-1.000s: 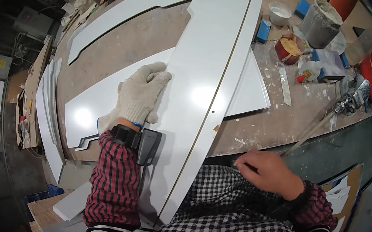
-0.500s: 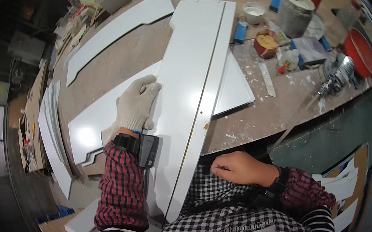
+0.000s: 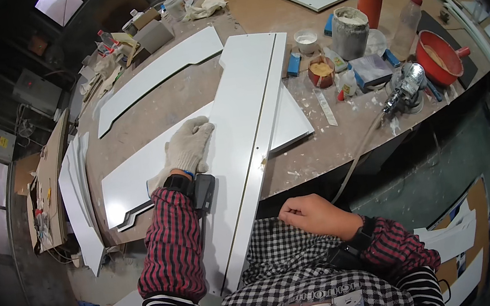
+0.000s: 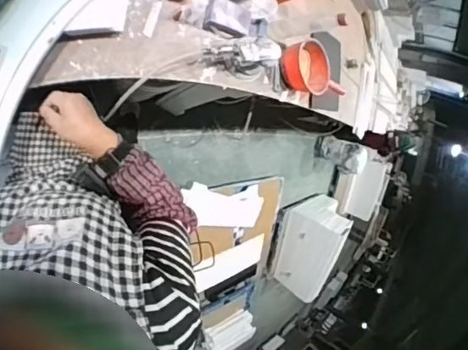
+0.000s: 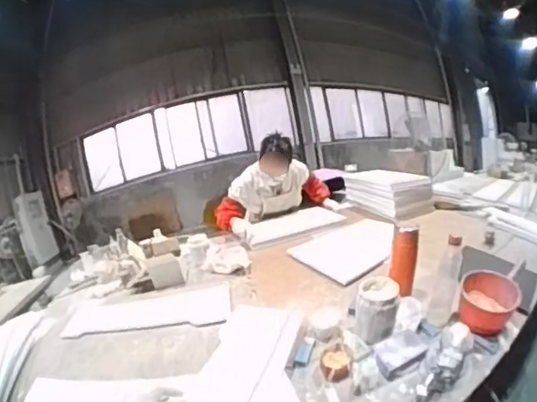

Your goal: The recorder applies glue from a bottle to the edges of white panels and joins them together on a workbench.

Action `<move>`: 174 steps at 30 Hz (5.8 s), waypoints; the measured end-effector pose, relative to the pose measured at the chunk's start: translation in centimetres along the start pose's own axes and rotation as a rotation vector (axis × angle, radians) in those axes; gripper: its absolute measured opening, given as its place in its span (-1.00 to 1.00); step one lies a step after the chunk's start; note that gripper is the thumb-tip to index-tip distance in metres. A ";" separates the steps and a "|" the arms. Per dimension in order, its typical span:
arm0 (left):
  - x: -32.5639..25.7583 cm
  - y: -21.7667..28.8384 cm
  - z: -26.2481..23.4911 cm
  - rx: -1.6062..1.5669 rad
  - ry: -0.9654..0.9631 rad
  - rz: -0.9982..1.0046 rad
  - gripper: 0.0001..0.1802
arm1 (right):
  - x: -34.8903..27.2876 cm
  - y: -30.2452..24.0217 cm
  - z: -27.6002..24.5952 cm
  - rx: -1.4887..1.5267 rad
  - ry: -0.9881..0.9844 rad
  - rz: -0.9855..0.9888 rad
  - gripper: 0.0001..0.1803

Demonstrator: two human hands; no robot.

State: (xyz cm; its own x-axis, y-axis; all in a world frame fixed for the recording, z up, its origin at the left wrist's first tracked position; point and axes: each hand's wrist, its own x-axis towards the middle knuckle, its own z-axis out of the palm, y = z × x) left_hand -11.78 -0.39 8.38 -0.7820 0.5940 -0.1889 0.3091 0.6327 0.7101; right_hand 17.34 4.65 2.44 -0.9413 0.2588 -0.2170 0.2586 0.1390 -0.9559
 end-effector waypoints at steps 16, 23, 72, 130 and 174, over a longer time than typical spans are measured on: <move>1.0 -1.7 0.3 0.139 0.023 0.164 -0.54 | -0.3 -4.1 -2.3 0.207 0.052 -0.353 -0.89; 0.9 -1.8 -0.3 0.050 0.024 0.145 -0.56 | -3.7 -17.3 -2.8 1.164 -0.592 -0.816 -0.56; 1.6 -3.2 -0.1 0.084 0.032 0.130 -0.54 | -3.2 -20.3 0.8 -0.597 0.558 -1.366 -0.94; 0.1 -0.7 -1.3 -0.047 0.009 0.036 -0.43 | 5.8 0.8 4.7 0.580 -0.138 0.216 -0.59; 0.5 -0.3 -1.3 0.131 -0.009 0.052 -0.21 | 5.3 -2.4 0.5 0.271 -0.120 0.290 -0.57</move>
State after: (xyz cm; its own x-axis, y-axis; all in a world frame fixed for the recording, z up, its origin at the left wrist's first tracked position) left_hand -12.97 -0.98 8.95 -0.7584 0.6317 -0.1605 0.4175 0.6599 0.6247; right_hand 11.59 5.21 3.52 -0.8604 0.1350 -0.4915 0.4657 -0.1839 -0.8657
